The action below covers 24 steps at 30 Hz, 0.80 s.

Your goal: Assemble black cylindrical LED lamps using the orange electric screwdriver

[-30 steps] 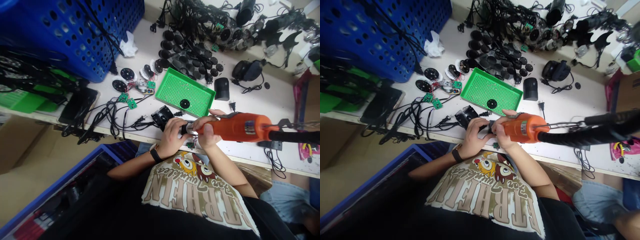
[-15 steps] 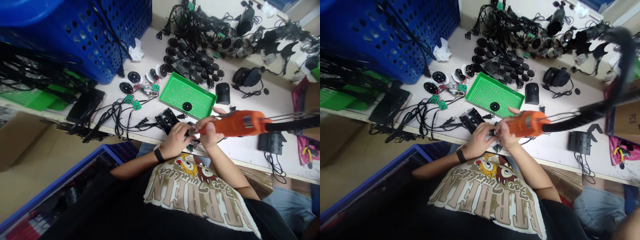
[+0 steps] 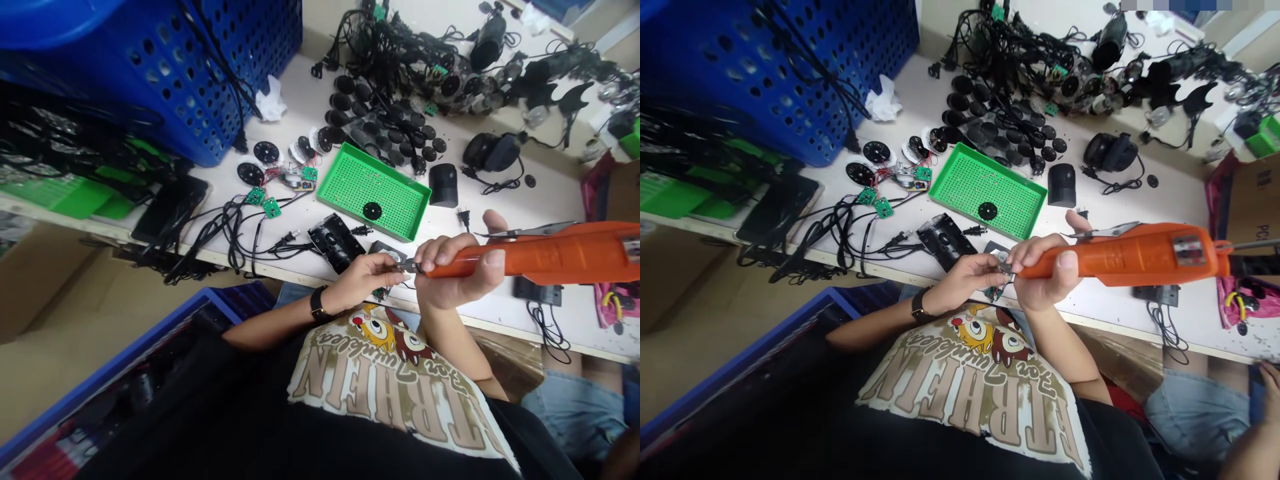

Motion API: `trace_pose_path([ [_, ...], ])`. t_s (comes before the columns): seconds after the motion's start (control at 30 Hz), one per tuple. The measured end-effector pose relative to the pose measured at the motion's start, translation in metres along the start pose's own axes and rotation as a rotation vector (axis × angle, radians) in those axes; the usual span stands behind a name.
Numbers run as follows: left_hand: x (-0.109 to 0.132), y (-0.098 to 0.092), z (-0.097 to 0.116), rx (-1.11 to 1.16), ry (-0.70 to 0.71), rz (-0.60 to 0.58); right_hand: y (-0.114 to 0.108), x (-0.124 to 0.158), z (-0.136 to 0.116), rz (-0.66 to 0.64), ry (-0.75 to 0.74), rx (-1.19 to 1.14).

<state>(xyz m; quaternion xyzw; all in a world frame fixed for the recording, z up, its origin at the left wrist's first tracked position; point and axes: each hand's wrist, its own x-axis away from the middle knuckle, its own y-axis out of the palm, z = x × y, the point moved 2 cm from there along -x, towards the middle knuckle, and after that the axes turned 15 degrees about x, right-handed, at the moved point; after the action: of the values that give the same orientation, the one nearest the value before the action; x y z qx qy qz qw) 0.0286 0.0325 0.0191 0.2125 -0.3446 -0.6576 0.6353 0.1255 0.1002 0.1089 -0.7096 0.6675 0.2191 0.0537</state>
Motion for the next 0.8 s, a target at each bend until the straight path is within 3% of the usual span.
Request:
trace_pose_path([
  [0.23,-0.002,-0.003,-0.004,0.073,-0.056,0.019,-0.003,-0.006,-0.002,0.047,0.021,0.032],
  [0.37,-0.002,-0.002,-0.004,0.025,-0.014,0.031,-0.003,-0.008,-0.002,0.086,0.052,0.049],
  [0.57,0.0,0.0,-0.006,0.006,0.004,-0.031,-0.006,-0.008,-0.003,0.092,0.056,0.06],
  [0.67,-0.005,-0.006,0.007,-0.253,0.045,-0.051,-0.011,-0.012,-0.004,0.137,0.03,0.065],
  [0.8,-0.018,-0.011,0.045,-0.857,0.356,0.099,-0.02,-0.024,-0.006,0.265,0.011,0.129],
])
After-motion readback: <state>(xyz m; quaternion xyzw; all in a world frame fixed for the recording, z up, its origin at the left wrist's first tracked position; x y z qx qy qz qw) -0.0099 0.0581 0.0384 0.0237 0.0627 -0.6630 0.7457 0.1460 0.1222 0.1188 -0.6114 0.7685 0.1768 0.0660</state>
